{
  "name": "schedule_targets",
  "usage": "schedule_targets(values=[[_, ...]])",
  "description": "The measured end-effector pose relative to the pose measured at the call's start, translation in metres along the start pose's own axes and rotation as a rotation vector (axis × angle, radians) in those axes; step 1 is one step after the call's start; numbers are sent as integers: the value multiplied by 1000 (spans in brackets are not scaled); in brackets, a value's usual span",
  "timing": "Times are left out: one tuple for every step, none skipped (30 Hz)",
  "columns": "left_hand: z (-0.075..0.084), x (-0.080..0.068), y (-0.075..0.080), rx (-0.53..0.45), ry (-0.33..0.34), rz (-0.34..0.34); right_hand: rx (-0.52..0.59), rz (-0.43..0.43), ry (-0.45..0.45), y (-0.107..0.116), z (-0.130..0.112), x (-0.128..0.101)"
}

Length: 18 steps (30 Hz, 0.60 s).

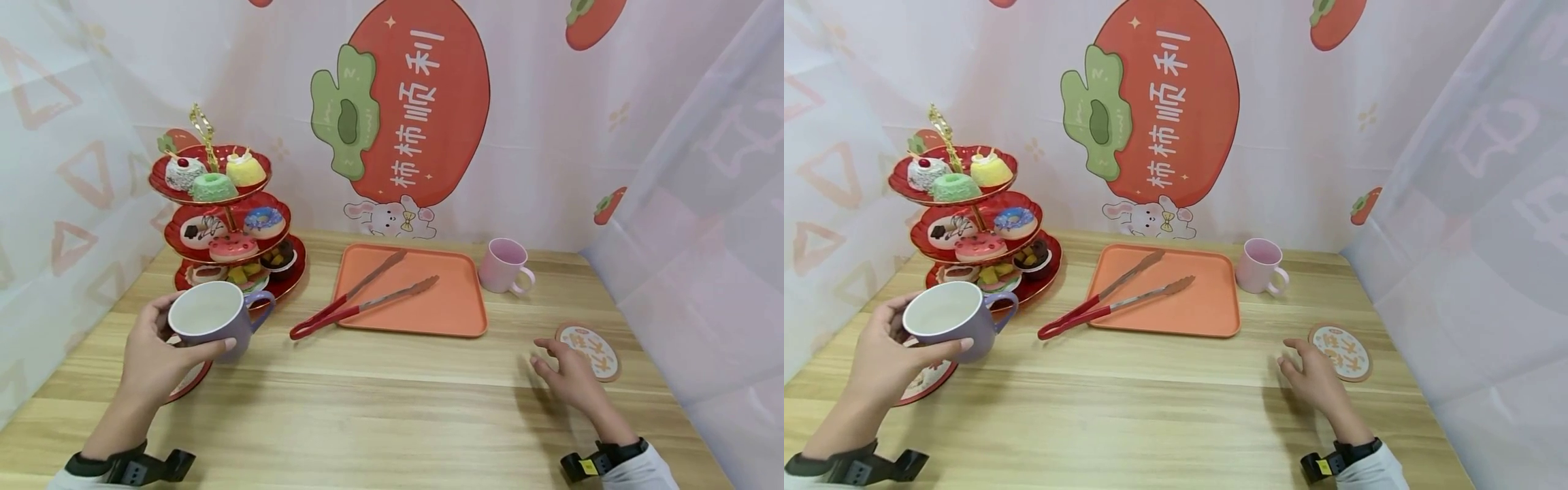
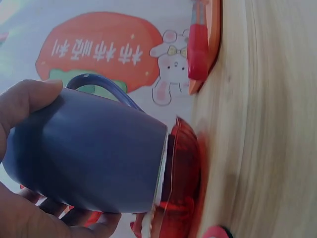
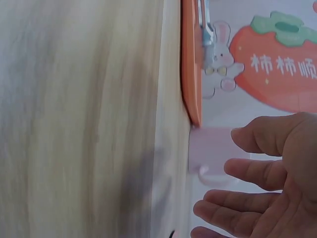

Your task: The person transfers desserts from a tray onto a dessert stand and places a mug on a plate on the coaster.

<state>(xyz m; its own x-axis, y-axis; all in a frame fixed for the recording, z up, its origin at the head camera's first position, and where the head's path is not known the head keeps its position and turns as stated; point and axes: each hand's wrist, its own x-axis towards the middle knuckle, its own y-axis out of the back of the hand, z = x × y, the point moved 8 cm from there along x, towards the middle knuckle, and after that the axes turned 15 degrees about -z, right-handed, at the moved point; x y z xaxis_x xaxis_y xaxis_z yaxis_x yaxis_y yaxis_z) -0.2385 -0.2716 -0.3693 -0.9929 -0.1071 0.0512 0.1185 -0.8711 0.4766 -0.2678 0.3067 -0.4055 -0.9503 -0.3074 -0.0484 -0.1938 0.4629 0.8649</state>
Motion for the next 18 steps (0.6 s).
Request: schedule_targets(values=[[-2,0,2,-3,7,5,-7,5,-3,1,2,-1],[-5,0,4,-12,12,10,-13,9,-8,3,4,-1],[-7,0,6,-20,17,16,-17,12,-12,4,6,-2],[-10,-1,7,-28,21,21,-19,14,-17,5,8,-2],[-13,-1,9,-35,26,26,-16,13,-23,6,10,-3],[-15,-1,11,-39,32,31,-18,16,-25,6,12,-3],[-18,-1,12,-41,38,38,-20,22,-23,7,15,-3],[-20,-1,14,-41,43,47,-20,28,-19,8,17,-3],[-23,-1,16,-38,52,56,-21,36,-13,9,18,-3],[-25,-1,17,-36,62,61,-24,49,-4,11,20,-3],[-27,-1,19,-31,75,66,-24,56,0,13,22,-3],[-29,-1,20,-21,91,71,-22,60,2,14,24,-2],[-32,0,22,-14,106,78,-21,61,-1,15,26,-2],[-35,1,24,-8,121,83,-20,61,-8,17,28,-2],[-38,1,26,-2,136,86,-19,56,-20,18,31,-1],[-41,2,27,2,151,89,-20,50,-33,19,33,-1],[-44,2,28,4,166,92,-17,40,-49,19,36,-1],[-48,3,30,4,176,97,-24,40,-60,20,39,-1]])
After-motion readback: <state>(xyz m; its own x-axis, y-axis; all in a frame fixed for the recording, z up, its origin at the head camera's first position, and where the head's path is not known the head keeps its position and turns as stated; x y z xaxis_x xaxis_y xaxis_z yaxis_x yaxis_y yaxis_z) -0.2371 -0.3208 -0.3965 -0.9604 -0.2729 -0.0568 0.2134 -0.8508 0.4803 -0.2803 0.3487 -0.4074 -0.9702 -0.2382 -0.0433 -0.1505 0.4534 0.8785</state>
